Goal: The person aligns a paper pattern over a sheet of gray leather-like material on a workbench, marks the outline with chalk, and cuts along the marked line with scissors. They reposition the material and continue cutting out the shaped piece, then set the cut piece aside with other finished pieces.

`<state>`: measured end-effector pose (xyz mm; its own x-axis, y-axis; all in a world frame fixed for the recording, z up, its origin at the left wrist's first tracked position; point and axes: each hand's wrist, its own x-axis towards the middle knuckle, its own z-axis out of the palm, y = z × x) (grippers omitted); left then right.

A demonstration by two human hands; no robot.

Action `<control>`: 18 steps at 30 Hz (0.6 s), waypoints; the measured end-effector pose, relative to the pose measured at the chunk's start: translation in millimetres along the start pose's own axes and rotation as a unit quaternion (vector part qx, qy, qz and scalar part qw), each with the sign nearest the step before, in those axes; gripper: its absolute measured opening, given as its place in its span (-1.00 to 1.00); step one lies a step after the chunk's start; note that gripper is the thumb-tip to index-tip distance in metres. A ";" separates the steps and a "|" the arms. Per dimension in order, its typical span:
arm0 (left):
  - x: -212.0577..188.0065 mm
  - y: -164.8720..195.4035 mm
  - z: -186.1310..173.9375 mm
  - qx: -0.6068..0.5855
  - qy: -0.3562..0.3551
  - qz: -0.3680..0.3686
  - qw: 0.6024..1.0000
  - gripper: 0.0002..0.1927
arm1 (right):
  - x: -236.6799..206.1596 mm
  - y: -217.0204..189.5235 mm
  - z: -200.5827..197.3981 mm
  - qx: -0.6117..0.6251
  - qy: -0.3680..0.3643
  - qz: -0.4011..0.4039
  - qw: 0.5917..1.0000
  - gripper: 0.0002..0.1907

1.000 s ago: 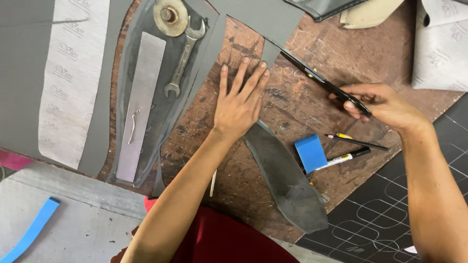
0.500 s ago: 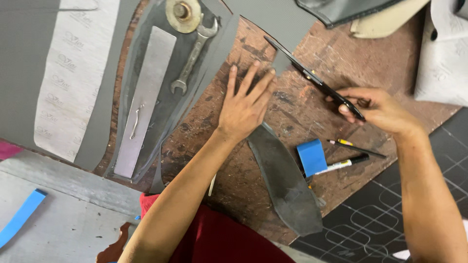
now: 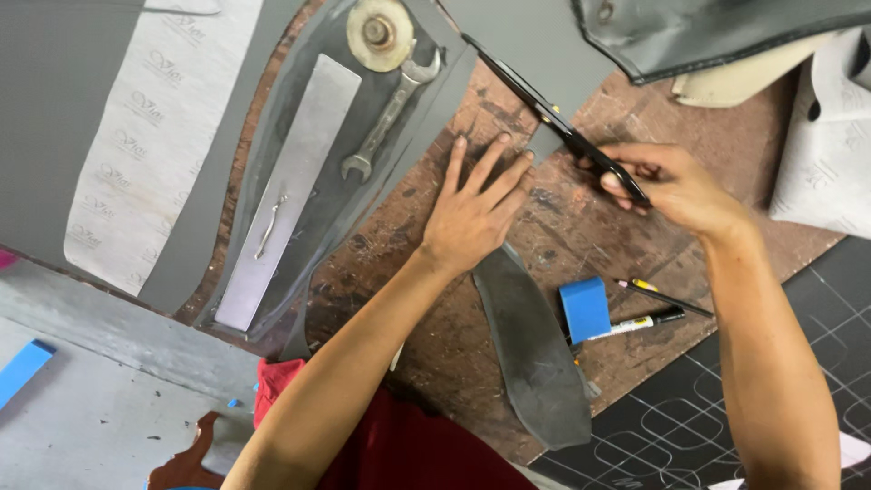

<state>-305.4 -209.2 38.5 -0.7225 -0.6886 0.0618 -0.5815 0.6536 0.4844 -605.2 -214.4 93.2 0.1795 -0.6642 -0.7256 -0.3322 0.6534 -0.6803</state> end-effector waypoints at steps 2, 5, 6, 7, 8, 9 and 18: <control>-0.3 -0.8 1.0 -0.023 -0.017 0.006 1.000 -0.55 | -0.1 -2.2 0.5 0.013 0.001 0.007 1.000 -0.55; 1.5 -3.2 1.6 -0.029 0.017 0.007 0.999 -0.55 | -1.1 -3.3 0.9 0.019 0.010 0.007 1.000 -0.56; 2.1 -4.7 0.6 -0.055 0.033 -0.004 0.998 -0.58 | -1.2 -2.9 0.8 0.018 0.014 0.005 1.000 -0.56; 2.5 -7.1 -1.0 -0.080 0.052 -0.014 0.995 -0.61 | -1.0 -1.8 0.7 0.031 0.013 0.001 0.999 -0.57; 2.7 -10.0 -3.3 -0.104 0.072 -0.024 0.992 -0.63 | -0.9 -0.3 0.4 0.043 0.011 -0.004 0.999 -0.57; 2.6 -14.0 -6.3 -0.063 0.076 -0.050 0.994 -0.59 | 0.2 1.4 -0.1 0.055 0.009 -0.009 0.998 -0.57; -8.0 -43.7 -29.4 0.025 0.040 -0.063 0.997 -0.44 | 11.1 1.4 -2.4 -0.089 0.055 -0.007 0.994 -0.53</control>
<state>-263.2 -241.5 42.5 -0.6109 -0.7883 0.0735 -0.6857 0.5732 0.4486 -605.9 -221.8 84.5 0.0863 -0.7152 -0.6936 -0.4912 0.5751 -0.6542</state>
